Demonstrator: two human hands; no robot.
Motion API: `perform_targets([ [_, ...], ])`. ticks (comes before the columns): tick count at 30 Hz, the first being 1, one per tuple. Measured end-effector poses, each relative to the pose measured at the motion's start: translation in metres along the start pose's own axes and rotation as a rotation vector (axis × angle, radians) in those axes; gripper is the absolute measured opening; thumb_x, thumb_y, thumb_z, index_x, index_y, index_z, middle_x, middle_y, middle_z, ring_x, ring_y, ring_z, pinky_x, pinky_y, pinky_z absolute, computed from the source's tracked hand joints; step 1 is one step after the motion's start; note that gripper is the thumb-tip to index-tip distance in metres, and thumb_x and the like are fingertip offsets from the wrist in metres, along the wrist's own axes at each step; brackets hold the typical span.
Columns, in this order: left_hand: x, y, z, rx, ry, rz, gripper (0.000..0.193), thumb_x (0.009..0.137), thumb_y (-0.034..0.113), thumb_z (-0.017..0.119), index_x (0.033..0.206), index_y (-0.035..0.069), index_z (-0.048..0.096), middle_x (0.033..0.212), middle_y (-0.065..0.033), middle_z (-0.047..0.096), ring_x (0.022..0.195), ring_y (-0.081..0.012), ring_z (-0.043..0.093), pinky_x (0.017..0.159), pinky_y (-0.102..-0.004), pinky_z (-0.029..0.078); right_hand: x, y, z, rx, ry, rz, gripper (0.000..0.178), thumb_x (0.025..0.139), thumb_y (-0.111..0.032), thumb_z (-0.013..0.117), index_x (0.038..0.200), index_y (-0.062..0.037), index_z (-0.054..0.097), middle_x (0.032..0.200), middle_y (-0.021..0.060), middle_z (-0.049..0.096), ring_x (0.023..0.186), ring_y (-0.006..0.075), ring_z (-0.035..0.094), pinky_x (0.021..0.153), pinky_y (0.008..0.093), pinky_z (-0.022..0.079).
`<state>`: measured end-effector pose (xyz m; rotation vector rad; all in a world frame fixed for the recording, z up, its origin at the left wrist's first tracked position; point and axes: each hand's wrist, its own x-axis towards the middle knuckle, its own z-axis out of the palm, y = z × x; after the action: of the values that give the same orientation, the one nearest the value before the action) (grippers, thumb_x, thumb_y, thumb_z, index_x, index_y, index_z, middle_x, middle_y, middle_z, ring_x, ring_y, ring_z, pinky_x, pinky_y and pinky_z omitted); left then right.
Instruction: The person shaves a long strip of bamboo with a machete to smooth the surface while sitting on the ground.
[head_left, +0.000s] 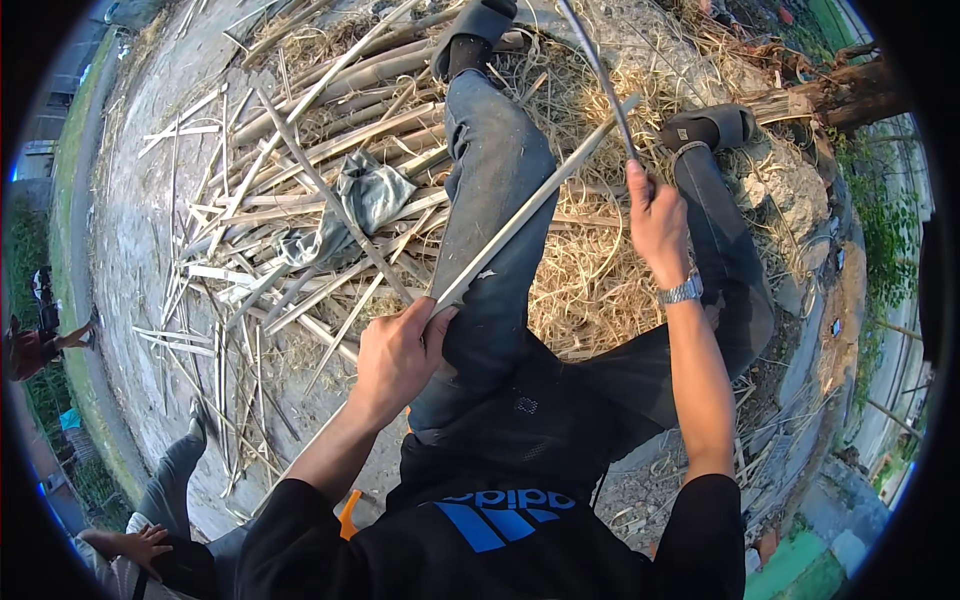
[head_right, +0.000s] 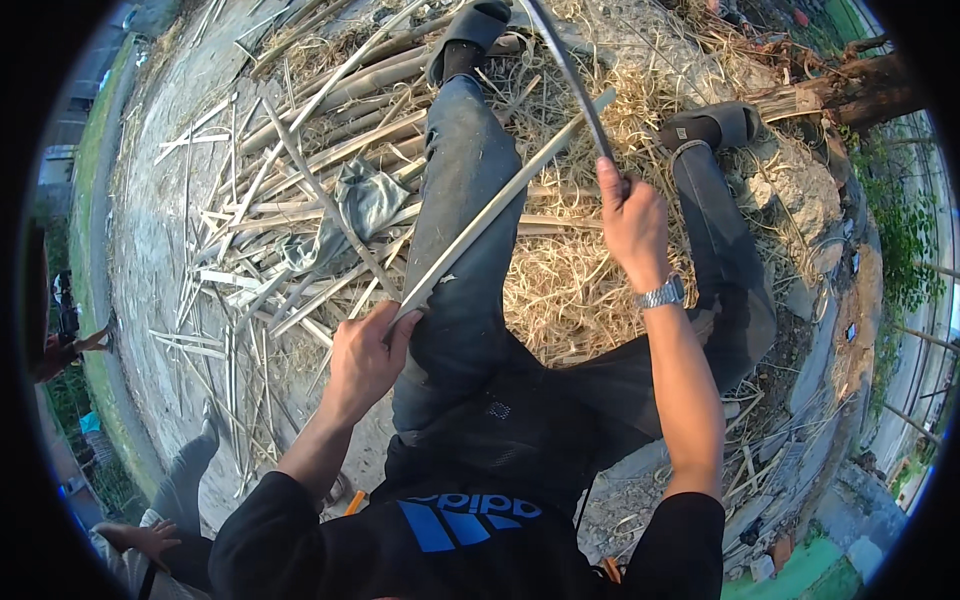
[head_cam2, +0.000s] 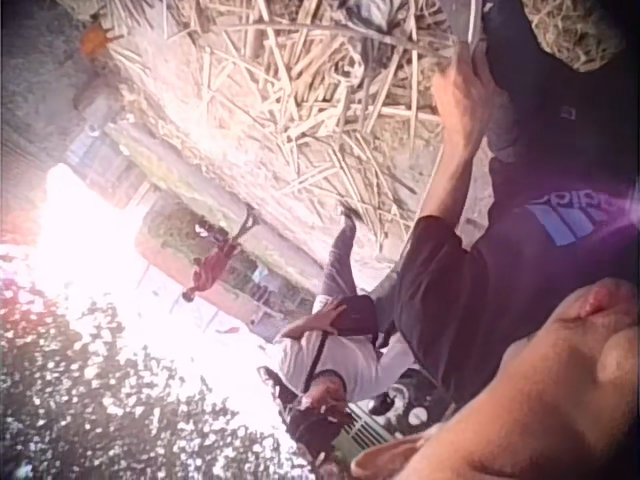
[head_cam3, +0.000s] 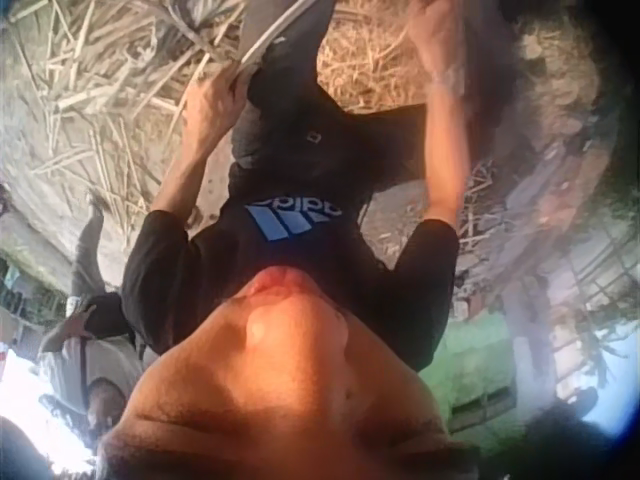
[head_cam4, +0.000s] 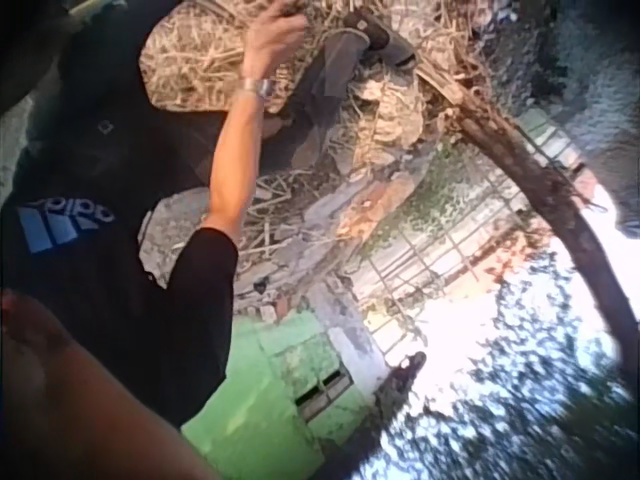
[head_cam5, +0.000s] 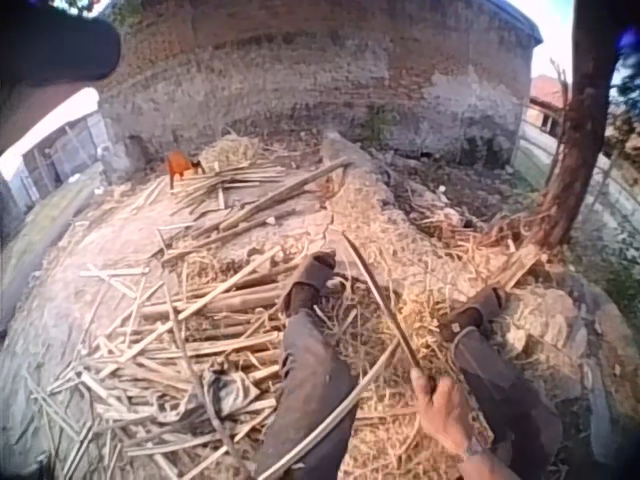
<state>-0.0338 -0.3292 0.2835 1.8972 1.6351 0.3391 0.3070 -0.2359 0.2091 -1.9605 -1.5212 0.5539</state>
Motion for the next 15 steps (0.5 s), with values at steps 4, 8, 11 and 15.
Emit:
perform_targets([
  [4, 0.009, -0.001, 0.008, 0.037, 0.039, 0.034, 0.028, 0.099, 0.026, 0.066, 0.083, 0.004, 0.059, 0.066, -0.0194, 0.064, 0.058, -0.0421, 0.063, 0.052, -0.0485, 0.049, -0.021, -0.017, 0.0, 0.115, -0.121, -0.053, 0.065, 0.103, -0.063, 0.047, 0.064, -0.0108, 0.054, 0.045, -0.0038, 0.044, 0.037, 0.0125, 0.044, 0.034, 0.0306, 0.032],
  [8, -0.001, -0.008, 0.008, 0.072, 0.053, 0.049, 0.028, 0.098, 0.024, 0.066, 0.08, 0.004, 0.058, 0.063, -0.018, 0.061, 0.056, -0.0404, 0.063, 0.051, -0.0486, 0.048, -0.093, -0.06, 0.022, -0.025, -0.281, -0.392, 0.06, 0.098, -0.063, 0.056, 0.073, -0.0078, 0.059, 0.048, 0.0061, 0.056, 0.042, 0.0271, 0.06, 0.041, 0.0424, 0.046],
  [11, -0.006, -0.014, 0.003, 0.02, 0.03, -0.017, 0.027, 0.097, 0.022, 0.067, 0.079, 0.004, 0.058, 0.06, -0.0179, 0.059, 0.055, -0.0394, 0.062, 0.051, -0.0479, 0.048, -0.052, -0.034, 0.015, -0.107, -0.132, -0.338, 0.065, 0.098, -0.066, 0.053, 0.07, -0.0078, 0.058, 0.047, 0.0051, 0.054, 0.041, 0.0251, 0.058, 0.04, 0.0407, 0.045],
  [15, -0.004, -0.009, 0.0, -0.001, 0.026, 0.041, 0.024, 0.097, 0.018, 0.067, 0.08, 0.004, 0.059, 0.06, -0.0207, 0.057, 0.055, -0.0395, 0.061, 0.052, -0.0456, 0.047, 0.057, 0.071, -0.035, -0.282, 0.036, 0.236, 0.086, 0.097, -0.075, 0.044, 0.063, 0.0024, 0.06, 0.048, 0.0135, 0.055, 0.042, 0.0269, 0.058, 0.04, 0.0406, 0.044],
])
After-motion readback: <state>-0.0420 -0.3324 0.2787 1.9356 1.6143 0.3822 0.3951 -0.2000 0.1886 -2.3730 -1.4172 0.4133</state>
